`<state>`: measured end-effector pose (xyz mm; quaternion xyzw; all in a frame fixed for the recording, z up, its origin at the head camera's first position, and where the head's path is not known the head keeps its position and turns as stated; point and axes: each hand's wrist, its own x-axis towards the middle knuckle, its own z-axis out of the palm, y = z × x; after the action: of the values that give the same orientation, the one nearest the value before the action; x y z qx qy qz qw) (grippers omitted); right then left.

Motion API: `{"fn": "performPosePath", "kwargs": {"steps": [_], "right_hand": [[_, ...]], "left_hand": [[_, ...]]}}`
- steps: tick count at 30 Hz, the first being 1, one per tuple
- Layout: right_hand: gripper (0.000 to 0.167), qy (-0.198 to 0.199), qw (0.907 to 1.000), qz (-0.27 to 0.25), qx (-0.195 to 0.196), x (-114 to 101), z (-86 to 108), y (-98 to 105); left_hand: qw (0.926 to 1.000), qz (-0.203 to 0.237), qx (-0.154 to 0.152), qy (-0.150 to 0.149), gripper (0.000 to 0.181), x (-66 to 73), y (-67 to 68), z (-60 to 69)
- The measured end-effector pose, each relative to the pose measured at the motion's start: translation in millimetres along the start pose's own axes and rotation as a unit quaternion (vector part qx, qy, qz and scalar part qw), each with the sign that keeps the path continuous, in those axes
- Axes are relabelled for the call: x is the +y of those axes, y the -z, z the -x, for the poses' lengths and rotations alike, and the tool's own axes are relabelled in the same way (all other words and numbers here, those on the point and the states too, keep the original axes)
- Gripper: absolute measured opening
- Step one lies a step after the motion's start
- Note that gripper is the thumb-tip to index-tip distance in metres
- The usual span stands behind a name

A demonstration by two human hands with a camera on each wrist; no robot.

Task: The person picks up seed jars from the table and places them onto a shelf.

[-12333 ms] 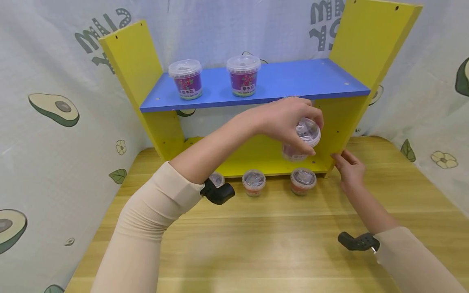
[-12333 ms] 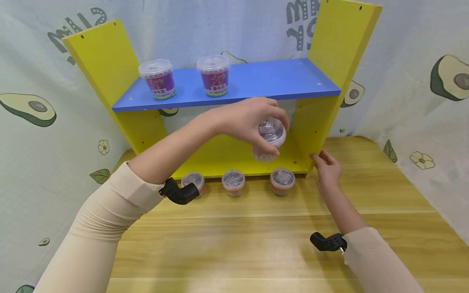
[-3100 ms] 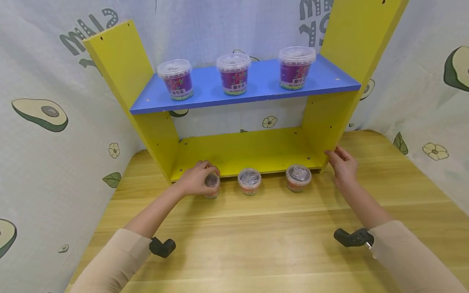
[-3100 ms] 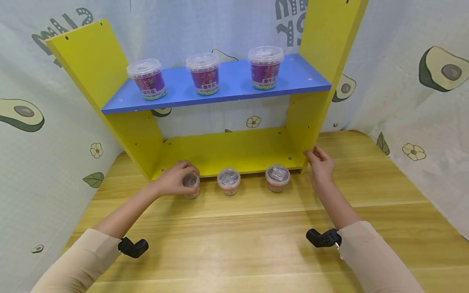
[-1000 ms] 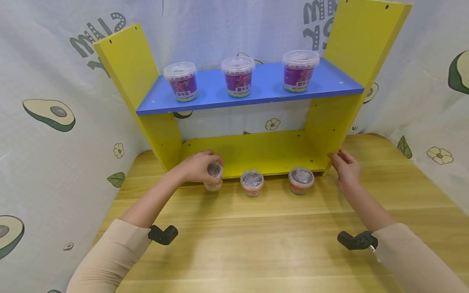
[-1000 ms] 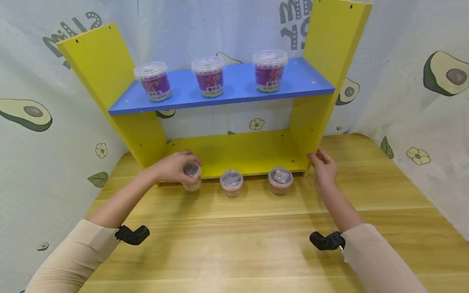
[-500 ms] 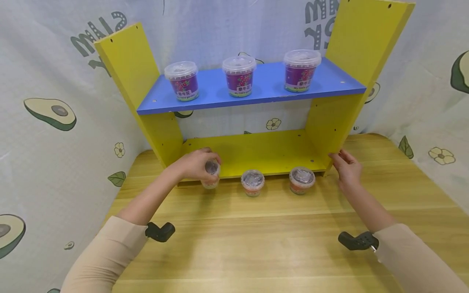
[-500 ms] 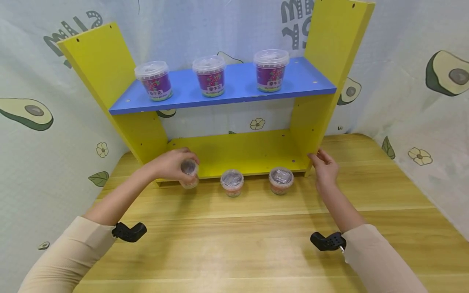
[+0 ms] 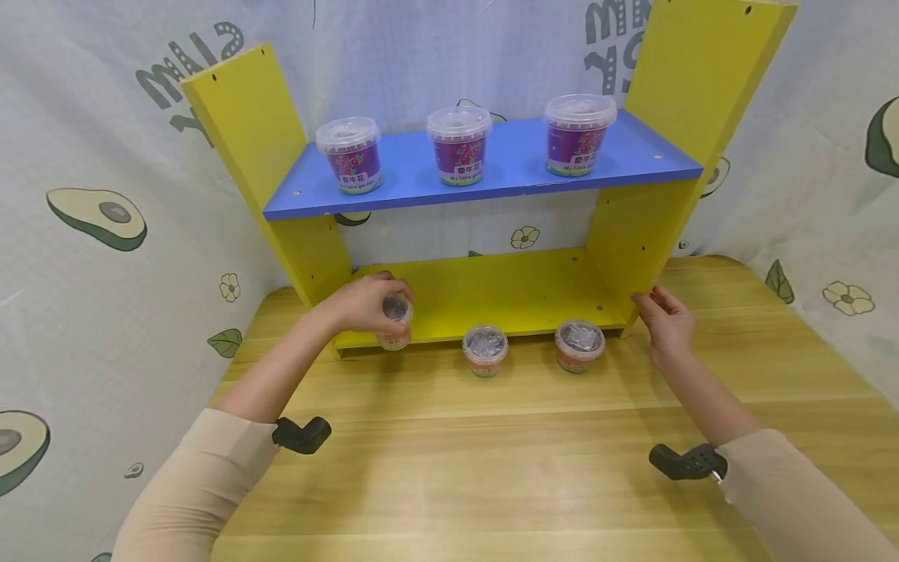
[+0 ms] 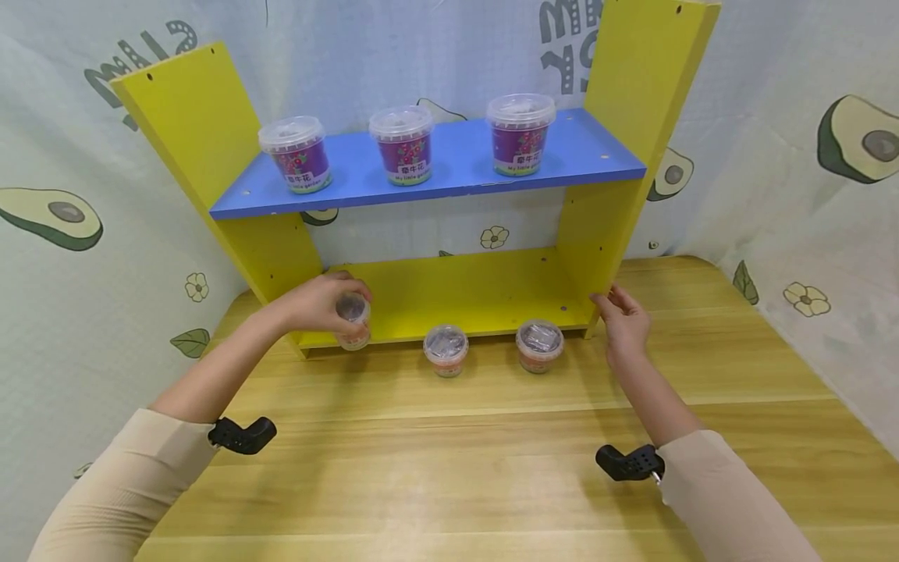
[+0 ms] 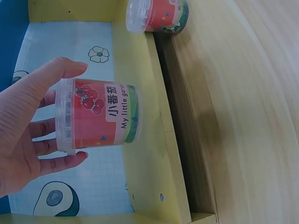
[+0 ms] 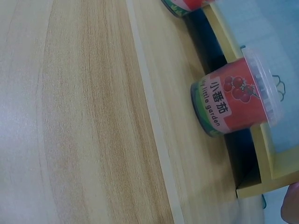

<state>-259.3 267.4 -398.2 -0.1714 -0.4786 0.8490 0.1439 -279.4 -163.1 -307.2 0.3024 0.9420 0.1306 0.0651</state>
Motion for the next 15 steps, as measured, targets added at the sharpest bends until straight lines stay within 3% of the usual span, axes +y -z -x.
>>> {"fn": "performPosePath", "kwargs": {"steps": [15], "right_hand": [[0.053,-0.008,0.9999,-0.007,-0.001,-3,3.7,-3]], "left_hand": [[0.9998,0.015,-0.004,0.014,0.047,-12.3,3.4,-7.6]]}}
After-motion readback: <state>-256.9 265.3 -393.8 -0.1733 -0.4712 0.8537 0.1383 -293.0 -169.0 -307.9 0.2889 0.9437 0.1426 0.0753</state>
